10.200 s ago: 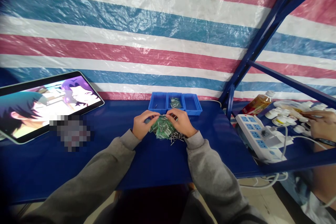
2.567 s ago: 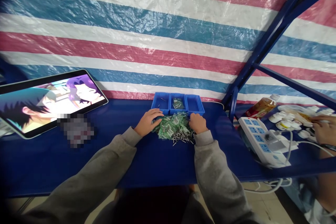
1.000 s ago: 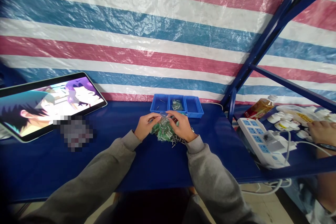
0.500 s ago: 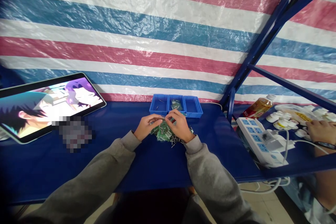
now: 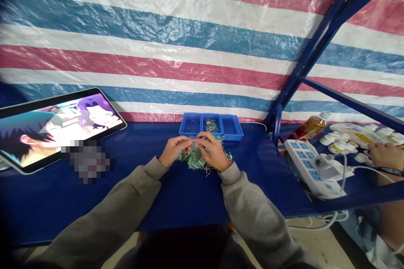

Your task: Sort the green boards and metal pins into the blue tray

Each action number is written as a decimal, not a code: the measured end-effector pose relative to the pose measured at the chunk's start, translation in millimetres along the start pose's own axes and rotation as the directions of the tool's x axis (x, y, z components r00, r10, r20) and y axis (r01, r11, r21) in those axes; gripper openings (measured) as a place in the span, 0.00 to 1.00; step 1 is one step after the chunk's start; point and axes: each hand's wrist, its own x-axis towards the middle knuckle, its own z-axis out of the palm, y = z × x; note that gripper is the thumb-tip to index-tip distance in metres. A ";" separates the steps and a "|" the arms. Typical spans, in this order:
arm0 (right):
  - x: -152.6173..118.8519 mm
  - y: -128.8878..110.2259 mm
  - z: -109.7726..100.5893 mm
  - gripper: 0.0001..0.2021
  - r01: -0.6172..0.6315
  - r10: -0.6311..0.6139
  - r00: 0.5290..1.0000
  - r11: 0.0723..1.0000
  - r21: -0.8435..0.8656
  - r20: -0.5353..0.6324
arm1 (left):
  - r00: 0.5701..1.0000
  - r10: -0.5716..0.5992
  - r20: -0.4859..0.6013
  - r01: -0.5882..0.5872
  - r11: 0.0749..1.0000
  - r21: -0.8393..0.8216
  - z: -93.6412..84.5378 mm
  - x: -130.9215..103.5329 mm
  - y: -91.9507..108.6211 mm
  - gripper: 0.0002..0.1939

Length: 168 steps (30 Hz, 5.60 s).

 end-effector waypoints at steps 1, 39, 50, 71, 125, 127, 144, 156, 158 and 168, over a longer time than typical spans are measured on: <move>0.1 0.4 0.2 0.12 0.005 -0.005 1.000 1.000 -0.009 -0.011 | 1.000 -0.012 0.011 0.012 1.000 -0.004 0.5 -0.3 -0.5 0.16; 6.9 -6.4 -4.1 0.10 -0.396 0.411 0.911 0.874 0.283 0.006 | 0.995 0.074 -0.072 -0.072 0.997 0.030 0.2 1.0 -2.3 0.23; 12.1 23.7 -41.0 0.14 -0.660 0.873 0.487 0.372 0.653 -0.005 | 0.984 0.110 -0.141 -0.080 0.976 0.202 -0.6 -1.4 -2.2 0.19; 5.2 22.1 -37.1 0.16 -0.541 0.675 0.727 0.675 -0.502 0.125 | 0.853 0.202 0.481 -0.507 0.537 0.674 -16.9 3.6 -20.1 0.23; 4.3 0.4 -17.3 0.14 -0.008 0.007 0.999 1.000 0.023 0.052 | 0.991 0.121 -0.055 -0.108 0.973 0.202 11.8 -5.6 -1.3 0.18; 4.3 1.3 -16.5 0.11 -0.013 0.013 0.999 1.000 -0.002 0.032 | 0.994 0.092 -0.062 -0.083 0.988 0.128 12.0 -4.8 -2.8 0.18; 8.2 -4.9 -19.2 0.13 -0.260 0.254 0.965 0.962 0.087 0.070 | 0.949 0.314 0.038 -0.289 0.812 0.507 8.2 -8.5 4.1 0.18; 9.2 -10.2 -18.5 0.05 -0.292 0.281 0.955 0.945 0.146 0.089 | 0.959 0.283 -0.012 -0.260 0.895 0.362 8.1 -6.1 -3.2 0.14; 8.5 -9.4 -17.0 0.04 -0.314 0.299 0.948 0.938 0.147 0.111 | 0.957 0.287 -0.040 -0.256 0.904 0.342 7.7 -5.6 -5.3 0.15; 8.9 -6.9 -15.0 0.14 -0.309 0.281 0.936 0.944 0.113 0.212 | 0.925 0.378 -0.045 -0.308 0.812 0.496 5.7 -7.8 3.3 0.13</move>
